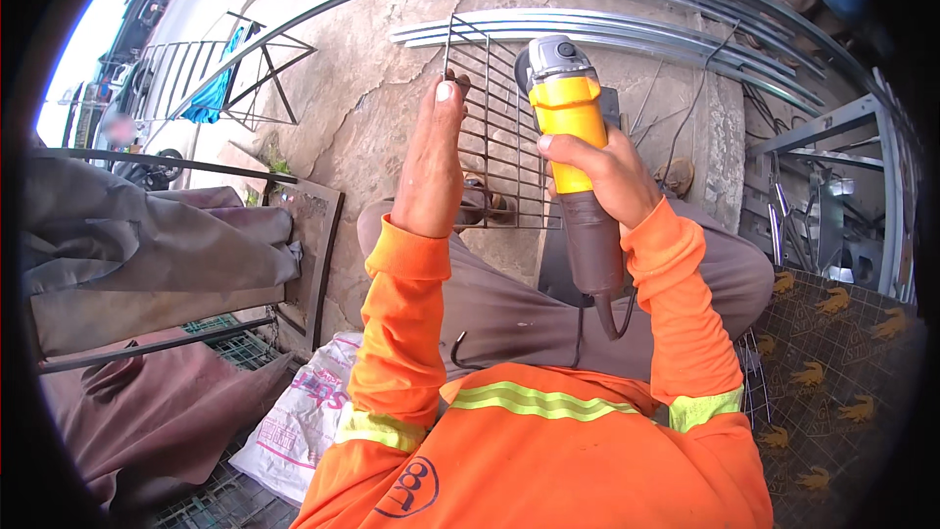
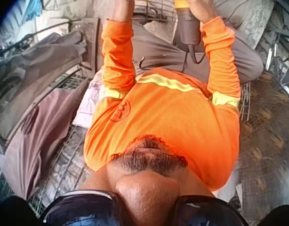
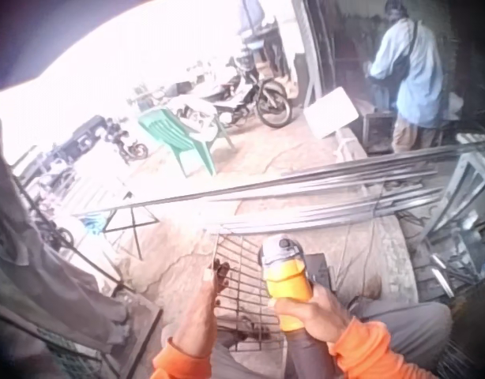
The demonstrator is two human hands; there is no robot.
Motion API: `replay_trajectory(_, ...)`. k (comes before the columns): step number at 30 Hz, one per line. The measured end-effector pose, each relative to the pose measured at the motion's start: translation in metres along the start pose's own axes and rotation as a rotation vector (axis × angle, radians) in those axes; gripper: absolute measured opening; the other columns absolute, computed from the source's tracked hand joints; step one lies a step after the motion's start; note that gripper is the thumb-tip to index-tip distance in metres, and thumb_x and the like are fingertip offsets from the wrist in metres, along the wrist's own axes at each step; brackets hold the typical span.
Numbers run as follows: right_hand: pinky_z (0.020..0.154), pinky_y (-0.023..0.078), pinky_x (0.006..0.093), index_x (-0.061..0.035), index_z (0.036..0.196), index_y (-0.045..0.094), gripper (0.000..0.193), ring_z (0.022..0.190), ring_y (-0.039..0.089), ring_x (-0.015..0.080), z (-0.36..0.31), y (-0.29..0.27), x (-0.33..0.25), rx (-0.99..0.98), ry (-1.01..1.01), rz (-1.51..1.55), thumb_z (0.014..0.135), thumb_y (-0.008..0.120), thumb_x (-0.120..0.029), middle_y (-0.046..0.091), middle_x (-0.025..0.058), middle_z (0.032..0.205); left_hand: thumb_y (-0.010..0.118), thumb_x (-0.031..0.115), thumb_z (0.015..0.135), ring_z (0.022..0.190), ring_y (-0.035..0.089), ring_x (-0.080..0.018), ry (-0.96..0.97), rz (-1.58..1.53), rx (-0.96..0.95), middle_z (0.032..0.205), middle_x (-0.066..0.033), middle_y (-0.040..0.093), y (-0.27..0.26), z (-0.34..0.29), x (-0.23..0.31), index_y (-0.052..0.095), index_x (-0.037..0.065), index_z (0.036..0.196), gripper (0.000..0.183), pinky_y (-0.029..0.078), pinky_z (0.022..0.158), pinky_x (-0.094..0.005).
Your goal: Smoothing or cutting the edges of a rectangular metal grate using a handheld angle grinder.
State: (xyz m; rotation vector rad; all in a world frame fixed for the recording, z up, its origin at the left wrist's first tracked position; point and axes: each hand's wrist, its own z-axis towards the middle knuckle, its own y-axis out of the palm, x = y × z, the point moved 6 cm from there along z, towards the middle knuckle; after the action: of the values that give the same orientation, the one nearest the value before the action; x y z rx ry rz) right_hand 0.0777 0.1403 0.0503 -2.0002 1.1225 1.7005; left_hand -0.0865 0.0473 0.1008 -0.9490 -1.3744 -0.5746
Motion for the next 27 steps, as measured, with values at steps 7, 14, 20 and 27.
replay_trajectory(7,0.063,0.051,0.0296,-0.003,0.095,0.067,0.038,0.068,0.064,0.0149,0.003,-0.007,-0.03,0.038,0.091,-0.15,0.08,0.076,-0.037,0.066,0.0068,0.081,0.038,0.05,0.105,0.131,0.048,-0.0308,0.182,0.122,-0.026,0.144,-0.0184,0.049,0.016,-0.004,0.011,0.041,-0.001,0.147,0.066,0.034,0.11,-0.0395)
replay_trajectory(14,0.062,0.05,0.0279,-0.0037,0.103,0.063,0.037,0.066,0.061,0.0144,-0.061,0.0,-0.032,-0.013,0.214,-0.079,0.083,0.075,-0.032,0.063,0.0047,0.082,0.039,0.039,0.109,0.128,0.049,-0.0294,0.104,-0.012,-0.014,0.139,-0.0256,0.05,0.031,-0.001,0.023,0.038,-0.011,0.143,0.061,0.036,0.11,-0.0336)
replay_trajectory(20,0.079,0.049,0.0286,-0.0005,0.117,0.058,0.045,0.089,0.059,0.0118,-0.132,0.017,-0.018,-0.054,0.279,-0.017,0.083,0.077,-0.024,0.062,0.0041,0.102,0.043,0.034,0.108,0.126,0.05,-0.0253,0.096,-0.167,-0.026,0.135,-0.0235,0.052,0.032,-0.008,0.035,0.038,-0.011,0.143,0.058,0.037,0.108,-0.0314)
replay_trajectory(27,0.081,0.049,0.0284,-0.0014,0.122,0.056,0.048,0.089,0.059,0.0108,-0.154,0.027,-0.014,-0.055,0.296,0.129,0.084,0.077,-0.022,0.062,0.0039,0.103,0.047,0.058,0.099,0.132,0.048,-0.0225,0.045,-0.098,-0.051,0.148,-0.0045,0.05,0.026,-0.002,0.019,0.037,0.01,0.154,0.074,0.031,0.107,-0.0439)
